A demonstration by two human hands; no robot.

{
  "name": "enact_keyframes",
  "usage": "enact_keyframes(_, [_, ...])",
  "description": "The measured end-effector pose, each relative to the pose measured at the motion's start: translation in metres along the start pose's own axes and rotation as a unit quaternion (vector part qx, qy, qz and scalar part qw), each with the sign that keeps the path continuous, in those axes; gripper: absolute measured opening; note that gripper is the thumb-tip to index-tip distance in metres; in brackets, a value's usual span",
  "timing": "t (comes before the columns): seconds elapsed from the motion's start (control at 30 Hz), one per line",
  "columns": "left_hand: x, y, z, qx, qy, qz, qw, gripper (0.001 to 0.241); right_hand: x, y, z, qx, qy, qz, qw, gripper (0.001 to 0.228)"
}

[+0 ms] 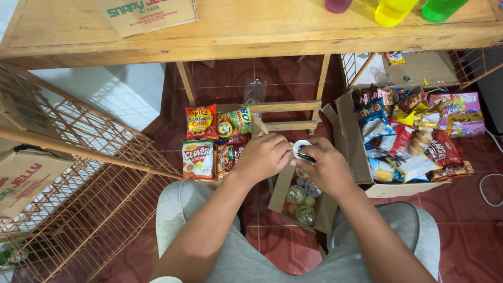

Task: Organizes small cups of colorful jelly and snacks into boxes, labels them, and places the boxes on a metal storage rack.

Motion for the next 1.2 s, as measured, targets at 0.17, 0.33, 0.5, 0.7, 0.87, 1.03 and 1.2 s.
enact_keyframes(0.17, [0.000, -0.002, 0.000, -0.001, 0.016, 0.017, 1.000, 0.009, -0.001, -0.004, 0.003, 0.006, 0.005, 0.010, 1.000, 0.033])
enact_keyframes(0.33, [-0.001, -0.004, 0.003, 0.001, 0.029, 0.033, 0.999, 0.008, -0.001, 0.001, 0.003, -0.031, 0.016, 0.022, 0.999, 0.035])
enact_keyframes(0.5, [0.002, -0.013, 0.006, 0.066, 0.053, 0.049, 0.995, 0.013, -0.002, 0.002, -0.001, -0.142, -0.006, 0.017, 0.990, 0.036])
enact_keyframes(0.7, [0.001, -0.015, 0.011, 0.106, 0.055, 0.059, 0.991, 0.013, -0.001, 0.019, -0.016, -0.219, -0.051, -0.021, 0.974, 0.033])
enact_keyframes(0.87, [0.003, -0.019, 0.014, 0.173, 0.051, 0.106, 0.978, 0.027, -0.001, 0.020, -0.020, -0.228, -0.082, -0.059, 0.968, 0.031])
enact_keyframes(1.03, [0.000, -0.011, 0.024, 0.166, 0.050, 0.087, 0.981, 0.035, 0.001, 0.030, -0.029, -0.269, -0.086, -0.046, 0.958, 0.030])
enact_keyframes(1.2, [-0.002, -0.005, 0.025, 0.176, 0.004, 0.079, 0.981, 0.046, 0.001, 0.032, -0.029, -0.267, -0.105, -0.098, 0.953, 0.032])
Point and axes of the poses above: each hand's wrist, its own x-axis away from the middle knuckle, its own z-axis out of the back of the hand, y = z × x, the point moved 9 cm from there along -x, towards the middle knuckle, and after that the axes turned 4 degrees about y, right-handed, at the moved point
